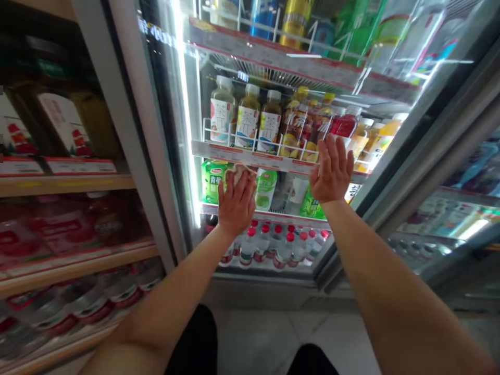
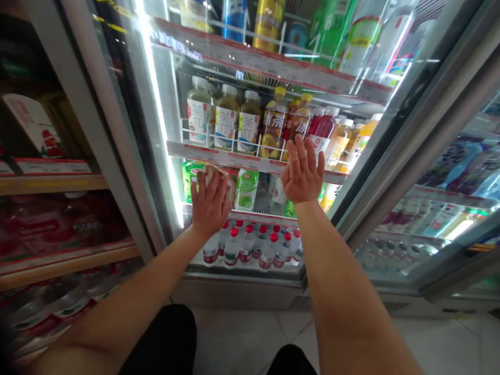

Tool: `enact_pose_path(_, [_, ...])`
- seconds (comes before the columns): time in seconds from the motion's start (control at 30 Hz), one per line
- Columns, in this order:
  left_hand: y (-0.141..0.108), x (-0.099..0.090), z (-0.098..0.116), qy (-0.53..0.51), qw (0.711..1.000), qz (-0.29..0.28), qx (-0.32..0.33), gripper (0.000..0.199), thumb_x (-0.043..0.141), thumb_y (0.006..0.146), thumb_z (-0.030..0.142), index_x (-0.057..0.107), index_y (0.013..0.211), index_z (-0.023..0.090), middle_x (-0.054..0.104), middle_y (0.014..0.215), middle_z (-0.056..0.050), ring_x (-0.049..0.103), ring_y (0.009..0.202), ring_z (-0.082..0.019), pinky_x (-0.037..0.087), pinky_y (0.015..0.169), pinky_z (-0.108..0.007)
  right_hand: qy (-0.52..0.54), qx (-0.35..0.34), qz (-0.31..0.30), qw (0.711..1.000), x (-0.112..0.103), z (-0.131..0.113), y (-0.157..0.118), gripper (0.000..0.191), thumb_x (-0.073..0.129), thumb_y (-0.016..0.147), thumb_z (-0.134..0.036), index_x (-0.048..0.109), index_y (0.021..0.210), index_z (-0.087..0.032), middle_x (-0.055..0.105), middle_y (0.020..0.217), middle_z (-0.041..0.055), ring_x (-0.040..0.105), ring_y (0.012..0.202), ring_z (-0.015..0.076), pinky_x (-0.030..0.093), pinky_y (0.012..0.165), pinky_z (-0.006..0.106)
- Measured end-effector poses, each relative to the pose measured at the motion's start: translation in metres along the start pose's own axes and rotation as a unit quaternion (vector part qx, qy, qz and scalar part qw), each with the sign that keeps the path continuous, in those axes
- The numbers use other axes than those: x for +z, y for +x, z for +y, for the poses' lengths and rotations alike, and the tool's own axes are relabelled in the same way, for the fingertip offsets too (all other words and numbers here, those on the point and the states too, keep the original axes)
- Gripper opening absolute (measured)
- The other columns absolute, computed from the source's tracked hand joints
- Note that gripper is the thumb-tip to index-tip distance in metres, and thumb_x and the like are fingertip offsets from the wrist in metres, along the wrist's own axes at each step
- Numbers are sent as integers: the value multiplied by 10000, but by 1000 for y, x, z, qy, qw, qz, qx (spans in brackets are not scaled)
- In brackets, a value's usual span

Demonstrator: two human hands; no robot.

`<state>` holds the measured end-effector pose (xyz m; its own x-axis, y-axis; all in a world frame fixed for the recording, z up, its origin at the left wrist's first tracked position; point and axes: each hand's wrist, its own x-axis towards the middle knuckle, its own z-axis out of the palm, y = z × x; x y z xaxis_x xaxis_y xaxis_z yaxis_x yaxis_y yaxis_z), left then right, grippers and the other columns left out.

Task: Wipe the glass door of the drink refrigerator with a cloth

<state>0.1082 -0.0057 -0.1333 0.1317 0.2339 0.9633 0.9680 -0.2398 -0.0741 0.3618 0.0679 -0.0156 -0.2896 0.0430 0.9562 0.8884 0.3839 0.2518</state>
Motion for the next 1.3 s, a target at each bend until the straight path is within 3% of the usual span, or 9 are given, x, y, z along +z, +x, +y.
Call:
enact_pose_path(0.17, [-19,8,15,45,997,-22,54,603,581,999,244,440,1580,162,412,1617,-116,18,1577,-349,143,1306,-566,5,-23,32,999,3,2,-1,613,355,1010,-292,348,1618,-212,446,1629,86,299,1566,254,241,1268,536])
enact_pose_path(0.33, [-45,3,2,60,984,-72,151,509,605,1014,303,542,1514,229,484,1575,-57,214,1566,-326,33,1328,-510,-7,-5,11,1000,0,-1,0,592,346,994,-301,443,1567,-187,469,1611,100,319,1557,266,251,1262,552])
enact_pose_path(0.4, [-32,-3,-10,50,984,-58,161,517,591,1019,273,518,1530,249,490,1571,-39,216,1569,-297,4,1329,-498,-17,-3,12,1000,-1,-2,0,577,349,993,-292,481,1541,-170,489,1595,110,348,1544,268,267,1257,546])
enact_pose_path(0.5, [2,-11,-22,38,995,0,89,587,573,1019,249,428,1587,220,458,1593,-78,119,1584,-297,39,1322,-537,-22,0,9,1000,-3,-4,1,572,354,992,-296,491,1533,-172,496,1589,112,358,1539,268,273,1255,537])
enact_pose_path(0.63, [30,-8,-11,26,998,43,26,631,544,1015,227,363,1613,141,385,1631,-140,12,1584,-331,126,1301,-589,-6,8,-2,1000,-3,-4,1,586,361,990,-302,456,1556,-181,478,1603,113,330,1552,273,257,1258,549])
enact_pose_path(0.87, [25,-1,4,33,985,-8,172,535,561,1016,229,487,1544,265,474,1585,-24,172,1579,-284,79,1327,-538,-1,10,-2,1000,-3,-4,1,575,359,997,-285,459,1557,-200,482,1601,103,343,1547,268,265,1256,554])
enact_pose_path(1.03, [68,-14,-13,12,993,34,111,629,538,1021,229,349,1620,217,401,1633,-82,80,1592,-299,136,1307,-583,13,9,-11,1000,-5,-5,3,574,366,997,-277,462,1556,-190,465,1613,106,331,1552,272,261,1258,562])
enact_pose_path(1.13, [68,-13,-4,-1,995,23,102,652,517,1000,204,332,1624,172,344,1660,-112,39,1591,-322,223,1281,-600,9,4,-2,1000,-5,-5,3,571,365,993,-270,472,1548,-190,472,1609,97,340,1549,260,265,1259,549])
enact_pose_path(1.3, [54,-9,5,3,969,-42,244,597,545,959,150,460,1550,148,433,1618,-91,100,1592,-295,255,1299,-495,-6,5,1,1000,-4,-6,3,558,359,1004,-265,481,1546,-214,480,1606,70,358,1540,237,268,1263,517])
